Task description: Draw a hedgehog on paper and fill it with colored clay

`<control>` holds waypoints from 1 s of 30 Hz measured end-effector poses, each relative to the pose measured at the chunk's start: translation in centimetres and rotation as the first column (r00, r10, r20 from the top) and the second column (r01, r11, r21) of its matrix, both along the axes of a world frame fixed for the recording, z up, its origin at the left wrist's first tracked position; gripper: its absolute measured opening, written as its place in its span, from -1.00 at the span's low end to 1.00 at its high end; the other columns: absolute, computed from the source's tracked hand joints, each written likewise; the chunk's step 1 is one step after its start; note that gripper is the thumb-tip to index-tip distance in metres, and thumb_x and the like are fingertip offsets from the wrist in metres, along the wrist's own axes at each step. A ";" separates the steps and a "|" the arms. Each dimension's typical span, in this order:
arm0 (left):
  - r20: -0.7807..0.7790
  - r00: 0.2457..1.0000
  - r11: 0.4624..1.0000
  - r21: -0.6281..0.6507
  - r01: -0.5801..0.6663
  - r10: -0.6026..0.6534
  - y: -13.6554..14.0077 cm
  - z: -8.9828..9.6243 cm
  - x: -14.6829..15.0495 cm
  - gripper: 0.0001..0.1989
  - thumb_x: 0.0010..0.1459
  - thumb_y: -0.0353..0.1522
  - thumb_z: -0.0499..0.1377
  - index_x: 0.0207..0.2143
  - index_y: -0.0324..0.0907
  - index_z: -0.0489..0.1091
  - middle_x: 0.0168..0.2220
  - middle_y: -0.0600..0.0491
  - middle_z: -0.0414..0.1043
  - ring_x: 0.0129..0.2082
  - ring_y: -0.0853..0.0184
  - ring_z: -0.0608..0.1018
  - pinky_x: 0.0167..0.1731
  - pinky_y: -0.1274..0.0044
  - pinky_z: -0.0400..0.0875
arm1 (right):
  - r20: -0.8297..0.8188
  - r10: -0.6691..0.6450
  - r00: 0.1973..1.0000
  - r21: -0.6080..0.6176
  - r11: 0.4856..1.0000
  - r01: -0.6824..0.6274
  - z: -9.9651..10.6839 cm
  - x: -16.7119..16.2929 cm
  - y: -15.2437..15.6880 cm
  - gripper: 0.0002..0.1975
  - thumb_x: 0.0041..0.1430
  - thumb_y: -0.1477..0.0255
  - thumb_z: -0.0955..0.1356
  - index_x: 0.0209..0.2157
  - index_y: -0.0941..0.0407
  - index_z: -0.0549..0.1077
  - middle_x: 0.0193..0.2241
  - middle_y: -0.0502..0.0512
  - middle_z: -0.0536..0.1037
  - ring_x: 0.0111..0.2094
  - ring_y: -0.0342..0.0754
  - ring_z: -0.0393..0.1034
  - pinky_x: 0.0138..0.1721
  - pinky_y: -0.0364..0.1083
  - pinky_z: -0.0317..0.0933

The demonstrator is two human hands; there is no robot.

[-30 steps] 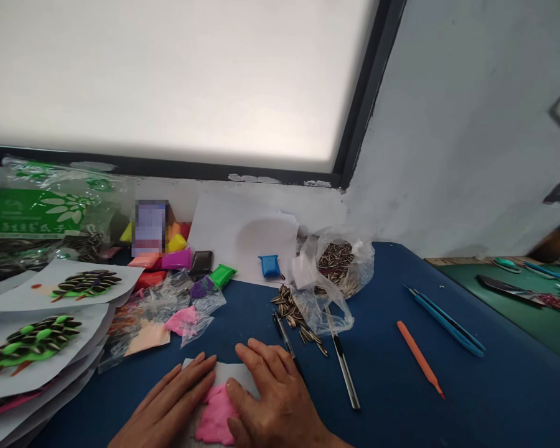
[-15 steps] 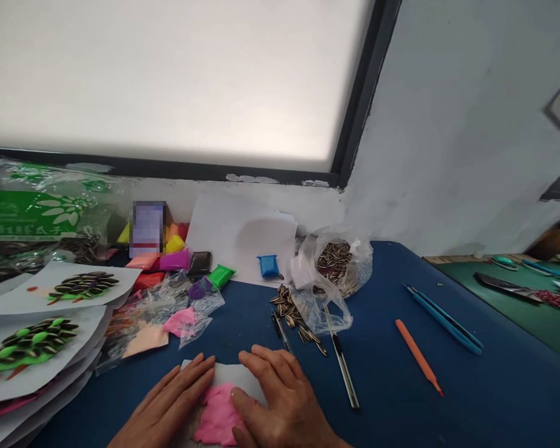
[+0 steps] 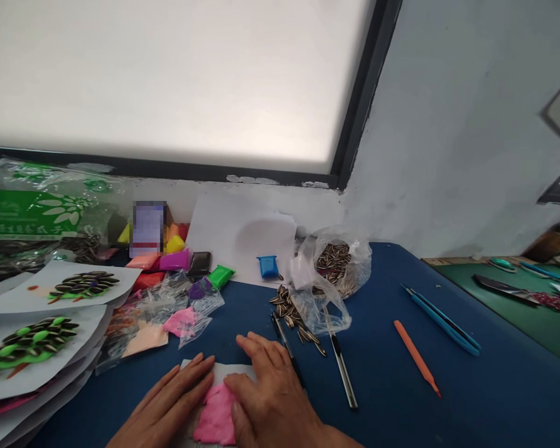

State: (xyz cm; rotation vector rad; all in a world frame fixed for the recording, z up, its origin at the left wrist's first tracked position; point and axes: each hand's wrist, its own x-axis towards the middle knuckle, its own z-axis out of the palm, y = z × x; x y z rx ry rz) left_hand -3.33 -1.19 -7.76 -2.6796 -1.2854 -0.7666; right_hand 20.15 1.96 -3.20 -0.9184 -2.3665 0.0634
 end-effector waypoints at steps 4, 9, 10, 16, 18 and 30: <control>-0.023 1.000 1.000 0.012 -0.008 0.008 0.1 -0.6 0.1 -0.18 0.38 -0.02 0.02 0.44 -0.01 -0.43 0.28 -0.10 0.27 0.22 0.02 0.40 0.10 0.23 0.43 | -0.045 0.029 0.999 -0.001 1.000 -0.029 -0.7 0.0 0.2 -0.77 0.30 0.38 0.24 -0.16 0.07 0.52 0.19 0.28 0.35 0.23 0.18 0.19 0.12 0.21 0.21; -0.034 0.999 0.999 0.045 -0.029 0.031 0.0 -0.2 0.3 -0.24 0.40 0.03 -0.11 0.43 -0.03 -0.42 0.27 -0.09 0.30 0.24 0.05 0.39 0.09 0.23 0.44 | -0.030 0.032 0.999 0.064 0.998 -0.030 0.5 0.1 0.0 -0.80 0.32 0.41 0.25 -0.15 0.06 0.50 0.15 0.31 0.40 0.19 0.17 0.25 0.06 0.19 0.26; -0.027 0.999 0.998 0.054 -0.028 0.029 0.0 0.0 0.3 -0.24 0.39 0.05 -0.15 0.44 -0.03 -0.41 0.27 -0.08 0.31 0.23 0.06 0.39 0.09 0.24 0.44 | -0.005 0.040 0.999 0.077 0.996 -0.039 0.8 0.1 0.0 -0.79 0.31 0.43 0.26 -0.10 0.07 0.49 0.16 0.32 0.38 0.19 0.17 0.26 0.06 0.17 0.28; 0.004 0.999 0.997 0.062 -0.036 0.036 -0.2 1.3 0.8 -0.23 0.40 0.08 -0.25 0.44 -0.12 -0.45 0.24 -0.08 0.36 0.19 0.05 0.44 0.03 0.22 0.48 | 0.111 0.083 0.990 0.192 0.976 -0.104 1.6 0.0 0.1 -0.71 0.34 0.23 0.30 0.02 0.00 0.47 0.17 0.33 0.38 0.19 0.20 0.27 0.03 0.15 0.30; 0.021 0.999 0.999 0.043 -0.031 0.030 -0.3 1.7 0.8 -0.23 0.40 0.05 -0.23 0.44 -0.16 -0.43 0.25 -0.12 0.34 0.19 0.04 0.44 0.05 0.22 0.46 | 0.165 0.086 0.982 0.188 0.975 -0.117 1.5 0.1 0.2 -0.66 0.36 0.16 0.27 0.03 -0.01 0.48 0.17 0.33 0.38 0.20 0.22 0.26 0.03 0.17 0.29; 0.054 0.998 1.000 -0.022 -0.013 0.014 -0.7 2.6 0.0 -0.44 0.33 -0.09 0.08 0.25 -0.21 0.22 0.31 -0.21 0.22 0.26 0.04 0.36 0.15 0.29 0.37 | 0.060 0.079 0.995 0.329 0.940 -0.094 1.3 -0.3 0.1 -0.70 0.37 0.14 0.26 -0.05 0.00 0.48 0.10 0.29 0.46 0.20 0.12 0.27 0.03 0.08 0.29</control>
